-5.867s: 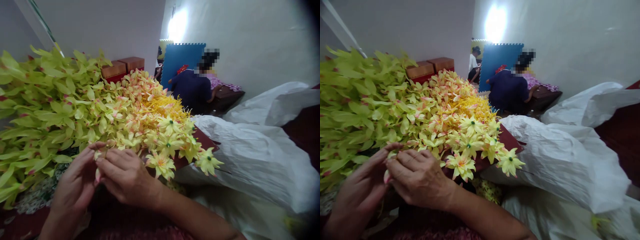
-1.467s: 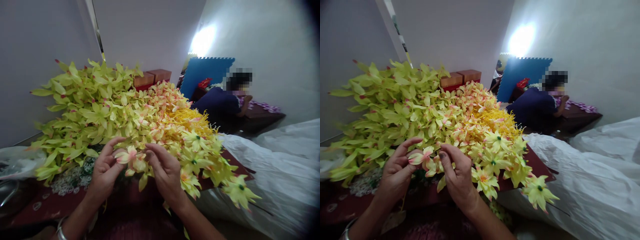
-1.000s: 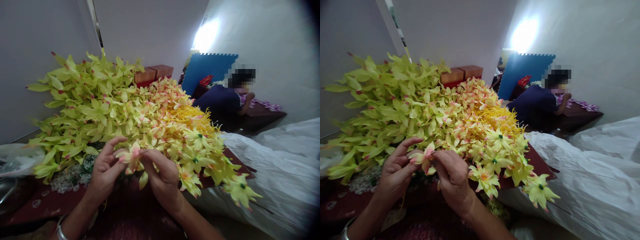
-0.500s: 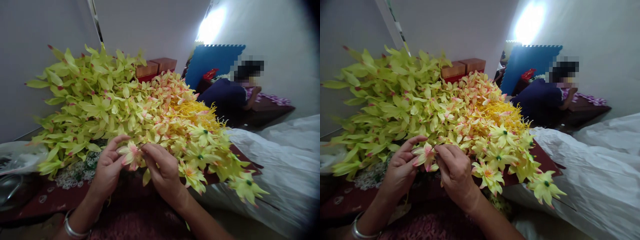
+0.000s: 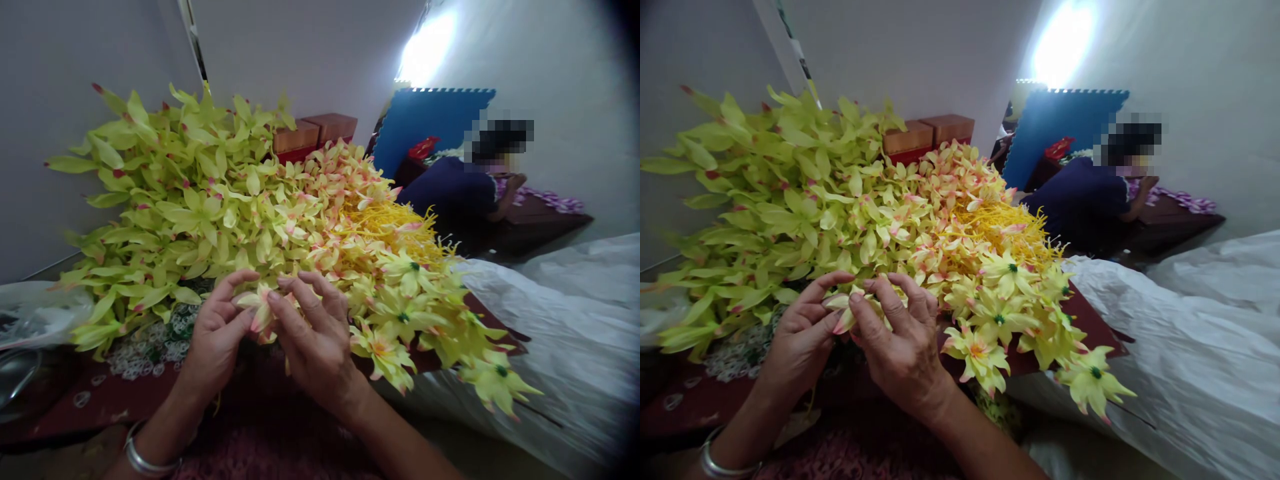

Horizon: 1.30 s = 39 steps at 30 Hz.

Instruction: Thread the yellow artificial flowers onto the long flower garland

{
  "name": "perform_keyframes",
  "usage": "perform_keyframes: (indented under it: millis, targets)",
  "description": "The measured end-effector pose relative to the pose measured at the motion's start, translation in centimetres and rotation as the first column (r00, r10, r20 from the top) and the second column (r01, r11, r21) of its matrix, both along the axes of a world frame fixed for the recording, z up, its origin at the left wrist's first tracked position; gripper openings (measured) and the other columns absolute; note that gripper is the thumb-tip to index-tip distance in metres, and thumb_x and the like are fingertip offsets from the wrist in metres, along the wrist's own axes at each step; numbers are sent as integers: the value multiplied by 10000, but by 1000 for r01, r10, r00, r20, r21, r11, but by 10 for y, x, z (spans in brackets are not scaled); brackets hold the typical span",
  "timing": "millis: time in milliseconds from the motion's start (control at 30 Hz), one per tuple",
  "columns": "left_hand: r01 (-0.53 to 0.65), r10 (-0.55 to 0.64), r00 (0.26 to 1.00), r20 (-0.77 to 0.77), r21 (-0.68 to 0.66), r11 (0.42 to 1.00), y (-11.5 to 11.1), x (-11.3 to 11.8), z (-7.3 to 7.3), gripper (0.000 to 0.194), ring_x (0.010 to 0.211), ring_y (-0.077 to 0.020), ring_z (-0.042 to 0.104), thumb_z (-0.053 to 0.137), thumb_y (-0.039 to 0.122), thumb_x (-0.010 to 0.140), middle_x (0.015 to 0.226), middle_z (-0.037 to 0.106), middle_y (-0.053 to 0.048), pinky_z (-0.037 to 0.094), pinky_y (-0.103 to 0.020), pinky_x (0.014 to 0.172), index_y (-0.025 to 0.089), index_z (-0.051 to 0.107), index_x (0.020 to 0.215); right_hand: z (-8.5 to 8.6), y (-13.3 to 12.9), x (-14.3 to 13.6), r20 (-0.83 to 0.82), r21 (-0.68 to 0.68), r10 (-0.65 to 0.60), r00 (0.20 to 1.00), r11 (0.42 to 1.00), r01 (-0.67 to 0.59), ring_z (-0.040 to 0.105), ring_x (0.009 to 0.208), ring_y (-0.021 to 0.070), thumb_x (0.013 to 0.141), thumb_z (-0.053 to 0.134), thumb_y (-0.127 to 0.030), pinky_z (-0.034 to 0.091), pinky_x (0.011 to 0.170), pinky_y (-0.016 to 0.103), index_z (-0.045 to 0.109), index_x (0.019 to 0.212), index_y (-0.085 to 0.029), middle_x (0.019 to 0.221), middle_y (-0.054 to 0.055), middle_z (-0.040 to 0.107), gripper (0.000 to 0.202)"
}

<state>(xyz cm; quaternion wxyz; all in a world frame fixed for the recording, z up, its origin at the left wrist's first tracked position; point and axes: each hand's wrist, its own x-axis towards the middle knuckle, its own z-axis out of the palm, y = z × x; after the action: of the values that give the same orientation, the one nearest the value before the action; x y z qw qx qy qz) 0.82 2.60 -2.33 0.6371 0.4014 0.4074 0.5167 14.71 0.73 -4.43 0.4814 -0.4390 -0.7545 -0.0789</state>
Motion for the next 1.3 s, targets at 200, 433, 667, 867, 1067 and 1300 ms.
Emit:
perform_keyframes:
  millis: [200,433,667,867,1067,1300]
  targets:
    - [30,-30,998,51,0,1000,-1,2,1,395,541,-81,561,684,110,689,675,652,8,444,-154,529,196,551,1052,-2,2,0,17,-2,84,996,996,-84,442,1209,276,832,541,-148,385,932,429,547,1156,-176,1161,89,630,325]
    - [66,-66,991,120,3,998,-3,3,4,400,574,-82,585,697,111,685,707,682,-14,457,-149,562,186,566,1055,-6,4,0,11,61,111,994,992,-111,449,1225,267,842,541,-159,401,941,408,555,1131,-144,1110,90,653,290]
    - [36,-37,984,176,7,999,-5,6,6,405,567,-95,610,718,98,659,710,699,-27,477,-151,536,192,579,1028,-7,1,-5,41,37,123,992,992,-125,466,1221,260,852,521,-153,381,970,412,554,1132,-120,1130,95,651,284]
    - [-32,23,975,220,34,999,-5,11,10,435,599,-87,619,724,36,611,652,681,-6,479,-126,575,177,588,1000,-4,2,-8,56,-27,121,991,992,-120,456,1226,266,867,511,-176,372,983,433,529,1179,-129,1167,103,627,316]
    - [21,-32,984,173,65,998,2,8,12,441,539,-86,573,705,90,660,631,667,-13,459,-143,537,180,574,1071,3,1,5,-226,-78,218,950,968,-240,447,1232,238,870,497,-161,404,988,420,473,1245,-141,1281,166,504,377]
    - [20,-37,970,241,70,997,2,-2,10,412,610,-132,603,672,118,693,652,670,-42,496,-201,615,156,603,1097,-6,-5,11,-415,-90,122,902,981,-174,535,1140,169,842,510,-72,441,971,303,503,1217,-192,1156,92,605,393]
